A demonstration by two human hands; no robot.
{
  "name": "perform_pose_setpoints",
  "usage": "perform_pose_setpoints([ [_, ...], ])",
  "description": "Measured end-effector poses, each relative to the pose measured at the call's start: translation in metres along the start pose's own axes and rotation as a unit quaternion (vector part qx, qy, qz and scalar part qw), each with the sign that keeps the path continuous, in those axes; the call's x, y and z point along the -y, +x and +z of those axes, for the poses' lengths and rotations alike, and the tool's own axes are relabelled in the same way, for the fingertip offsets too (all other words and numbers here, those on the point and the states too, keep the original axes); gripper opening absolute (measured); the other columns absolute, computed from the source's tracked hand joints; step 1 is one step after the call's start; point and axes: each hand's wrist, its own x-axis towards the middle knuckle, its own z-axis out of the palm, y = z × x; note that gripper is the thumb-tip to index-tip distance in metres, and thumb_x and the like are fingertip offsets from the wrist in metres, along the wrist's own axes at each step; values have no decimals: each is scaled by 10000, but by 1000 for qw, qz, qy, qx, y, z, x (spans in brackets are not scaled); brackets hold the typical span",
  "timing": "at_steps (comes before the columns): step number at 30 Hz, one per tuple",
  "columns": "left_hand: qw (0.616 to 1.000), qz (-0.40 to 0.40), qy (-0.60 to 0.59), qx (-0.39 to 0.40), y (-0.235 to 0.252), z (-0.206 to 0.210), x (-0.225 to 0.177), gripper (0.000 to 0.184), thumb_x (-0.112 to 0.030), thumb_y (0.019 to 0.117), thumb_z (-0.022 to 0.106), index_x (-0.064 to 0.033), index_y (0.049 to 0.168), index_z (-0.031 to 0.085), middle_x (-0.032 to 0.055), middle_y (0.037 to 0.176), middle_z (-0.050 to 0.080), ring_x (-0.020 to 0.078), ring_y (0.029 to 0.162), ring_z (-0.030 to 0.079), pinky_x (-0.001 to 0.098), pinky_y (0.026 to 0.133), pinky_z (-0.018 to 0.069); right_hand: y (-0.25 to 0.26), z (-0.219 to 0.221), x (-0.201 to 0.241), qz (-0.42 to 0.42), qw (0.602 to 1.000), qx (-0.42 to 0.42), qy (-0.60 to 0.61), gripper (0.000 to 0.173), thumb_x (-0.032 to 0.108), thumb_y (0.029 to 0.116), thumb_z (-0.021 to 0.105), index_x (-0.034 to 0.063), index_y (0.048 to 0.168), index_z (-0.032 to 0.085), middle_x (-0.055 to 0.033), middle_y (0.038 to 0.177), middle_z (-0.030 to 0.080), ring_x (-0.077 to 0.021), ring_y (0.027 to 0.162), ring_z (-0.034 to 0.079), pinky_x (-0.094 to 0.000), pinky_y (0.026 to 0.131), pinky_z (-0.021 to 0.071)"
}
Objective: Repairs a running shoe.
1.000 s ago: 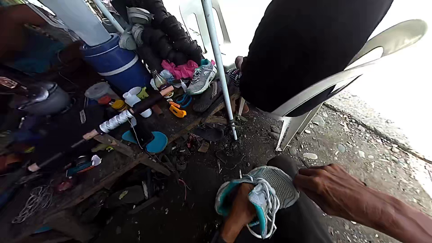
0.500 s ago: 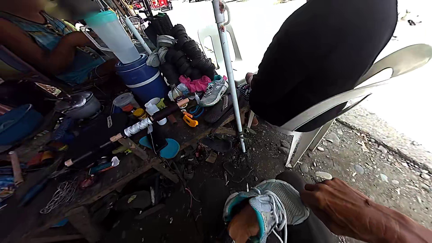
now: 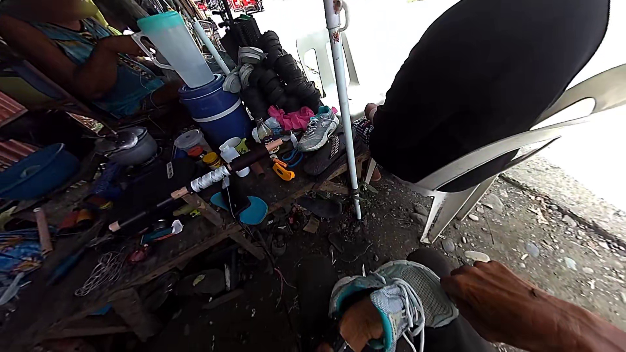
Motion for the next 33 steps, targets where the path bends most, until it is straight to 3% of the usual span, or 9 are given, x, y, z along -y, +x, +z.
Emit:
perform_pose_setpoints([
  [3, 999, 10, 3, 53, 0, -4, -2, 239, 30, 966, 489, -127, 989, 668, -81, 882, 697, -12, 854, 650, 192, 789, 534, 3, -8, 10, 49, 998, 42, 11, 224, 247, 961, 592, 48, 960, 694, -193, 882, 705, -422, 878, 693, -589, 712, 518],
  [7, 995, -38, 39, 80, 10, 1, -5, 207, 40, 902, 598, -147, 938, 679, -90, 832, 707, -2, 773, 660, 200, 726, 544, 4, -8, 16, 81, 995, 57, 8, 221, 232, 961, 582, 39, 981, 687, -199, 906, 706, -422, 902, 693, -575, 724, 518],
  [10, 995, -86, -8, 57, 30, -12, 26, 250, 99, 904, 543, -92, 1041, 628, -48, 873, 694, 40, 806, 662, 239, 756, 559, 3, -5, 15, 91, 995, 45, 3, 239, 254, 969, 577, 46, 996, 691, -203, 911, 708, -424, 903, 693, -576, 725, 516],
  [12, 997, -72, -11, 14, 31, -14, 32, 221, 67, 924, 527, -80, 1046, 637, -46, 868, 705, 25, 804, 668, 225, 759, 565, 2, -3, 15, 90, 996, 24, -15, 237, 256, 978, 566, 51, 1006, 681, -195, 895, 700, -419, 883, 691, -561, 707, 518],
  [15, 988, -1, 152, -34, 15, -11, 22, 244, 35, 911, 615, 34, 1153, 649, 13, 978, 700, -4, 890, 644, 195, 850, 534, -2, 6, 16, 43, 998, -32, -45, 145, 143, 932, 604, 24, 998, 655, -182, 813, 662, -395, 751, 679, -520, 614, 508],
  [18, 949, 88, 294, -75, 12, -11, 31, 269, -19, 902, 671, 84, 1150, 658, 62, 1019, 713, -17, 953, 639, 188, 924, 510, -5, 19, 8, -43, 995, -78, -54, 151, 27, 926, 588, -30, 1063, 617, -203, 864, 635, -403, 771, 671, -519, 636, 534],
  [21, 945, 97, 299, -93, 17, -15, 37, 232, -40, 933, 654, 76, 1134, 652, 30, 994, 705, -43, 938, 634, 160, 915, 509, -9, 23, -11, -97, 989, -96, -53, 142, 66, 1000, 521, 10, 1110, 592, -176, 859, 618, -380, 745, 661, -494, 594, 525],
  [24, 942, 117, 301, -90, 33, -48, 80, 332, -105, 933, 664, 83, 1204, 632, 95, 1071, 714, 29, 996, 660, 207, 940, 525, -15, 27, -19, -94, 981, -151, -75, 152, 140, 1020, 500, 91, 1061, 637, -79, 720, 573, -275, 590, 611, -409, 475, 460],
  [33, 946, 82, 290, -119, 25, -43, 62, 232, -33, 976, 581, 120, 1144, 628, 86, 995, 688, -9, 912, 621, 151, 882, 497, -27, 41, -21, -64, 971, -224, -52, 322, 304, 1065, 450, 115, 890, 643, -30, 638, 528, -226, 521, 562, -370, 425, 397],
])
